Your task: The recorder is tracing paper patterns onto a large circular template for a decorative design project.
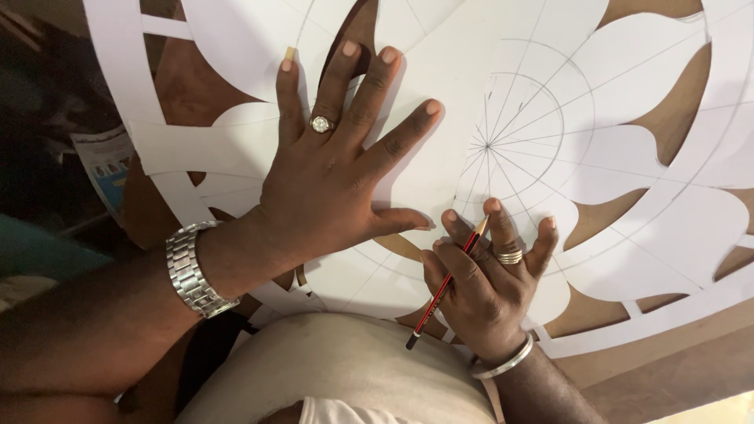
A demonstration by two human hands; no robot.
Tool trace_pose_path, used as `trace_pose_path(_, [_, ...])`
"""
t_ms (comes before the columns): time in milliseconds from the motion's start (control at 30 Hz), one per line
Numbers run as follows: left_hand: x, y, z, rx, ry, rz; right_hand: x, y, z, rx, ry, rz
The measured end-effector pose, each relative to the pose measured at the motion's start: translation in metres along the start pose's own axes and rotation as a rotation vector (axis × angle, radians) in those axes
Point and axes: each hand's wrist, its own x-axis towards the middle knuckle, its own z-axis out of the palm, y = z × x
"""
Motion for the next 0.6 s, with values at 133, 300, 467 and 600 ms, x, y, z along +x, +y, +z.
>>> trace_pose_path(133, [0.0005, -0.0002, -0.0008, 0.006, -0.003, 0.011, 0.0002, -0.0004, -0.0006, 0.011, 0.003, -0.003])
trace_pose_path(300, [-0.0004, -0.0021, 0.0017, 0.015, 0.008, 0.041, 0.0012, -0.0008, -0.0023, 0.007, 0.001, -0.008])
trace_pose_path(467, [0.0035, -0.0007, -0.0050, 0.014, -0.009, 0.055, -0.0001, 0.0006, -0.0009, 0.011, 0.010, -0.013])
trace_pose_path(600, [0.0046, -0.0020, -0.0034, -0.012, 0.018, 0.083, -0.0010, 0.0003, -0.0004, 0.012, 0.011, -0.008])
